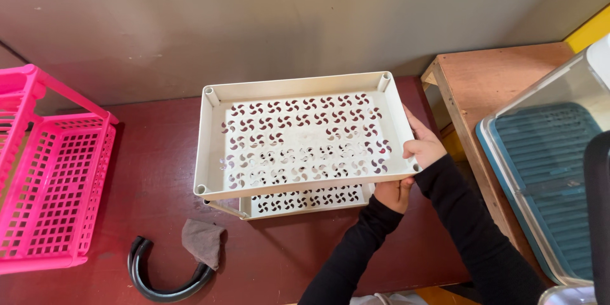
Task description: The person disassembles a white plastic storage unit on a wooden table. They remove the top tray, then detach the vertical support rods and side panels, leaving the components separated on the table.
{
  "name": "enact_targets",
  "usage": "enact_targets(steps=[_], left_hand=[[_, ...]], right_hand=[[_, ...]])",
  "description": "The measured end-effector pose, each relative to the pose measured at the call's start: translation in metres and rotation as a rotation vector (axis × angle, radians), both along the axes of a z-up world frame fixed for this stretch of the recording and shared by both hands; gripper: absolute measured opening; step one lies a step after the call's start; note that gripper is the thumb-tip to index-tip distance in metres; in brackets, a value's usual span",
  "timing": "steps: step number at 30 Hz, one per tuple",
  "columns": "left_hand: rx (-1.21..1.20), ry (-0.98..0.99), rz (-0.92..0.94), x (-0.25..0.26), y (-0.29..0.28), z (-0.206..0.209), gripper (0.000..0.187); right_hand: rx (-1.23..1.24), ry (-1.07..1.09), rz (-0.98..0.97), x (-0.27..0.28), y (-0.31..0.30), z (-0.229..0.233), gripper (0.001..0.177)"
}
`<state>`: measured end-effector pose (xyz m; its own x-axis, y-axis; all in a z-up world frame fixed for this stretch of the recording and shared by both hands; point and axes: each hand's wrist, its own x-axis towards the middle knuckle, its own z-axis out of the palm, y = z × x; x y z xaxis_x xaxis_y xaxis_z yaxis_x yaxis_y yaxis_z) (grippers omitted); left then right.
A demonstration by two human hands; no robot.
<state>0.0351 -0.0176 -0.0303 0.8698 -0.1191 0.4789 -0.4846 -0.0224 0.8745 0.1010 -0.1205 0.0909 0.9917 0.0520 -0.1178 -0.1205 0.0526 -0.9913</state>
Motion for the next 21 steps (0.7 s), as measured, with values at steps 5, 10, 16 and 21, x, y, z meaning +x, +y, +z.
enact_targets(steps=[5, 10, 16, 21], left_hand=[[0.024, 0.053, -0.010, 0.006, -0.003, -0.006, 0.027], [0.036, 0.024, 0.039, 0.009, -0.008, -0.017, 0.030], [0.044, 0.096, 0.002, 0.008, -0.013, -0.028, 0.032], [0.047, 0.101, -0.079, -0.002, 0.007, 0.008, 0.037]], right_hand=[[0.038, 0.027, -0.029, 0.004, 0.002, 0.004, 0.106], [0.029, 0.007, -0.047, 0.004, 0.000, 0.002, 0.103], [0.014, -0.003, -0.045, 0.004, -0.003, -0.009, 0.102], [0.166, -0.105, 0.114, 0.005, -0.013, -0.021, 0.093]])
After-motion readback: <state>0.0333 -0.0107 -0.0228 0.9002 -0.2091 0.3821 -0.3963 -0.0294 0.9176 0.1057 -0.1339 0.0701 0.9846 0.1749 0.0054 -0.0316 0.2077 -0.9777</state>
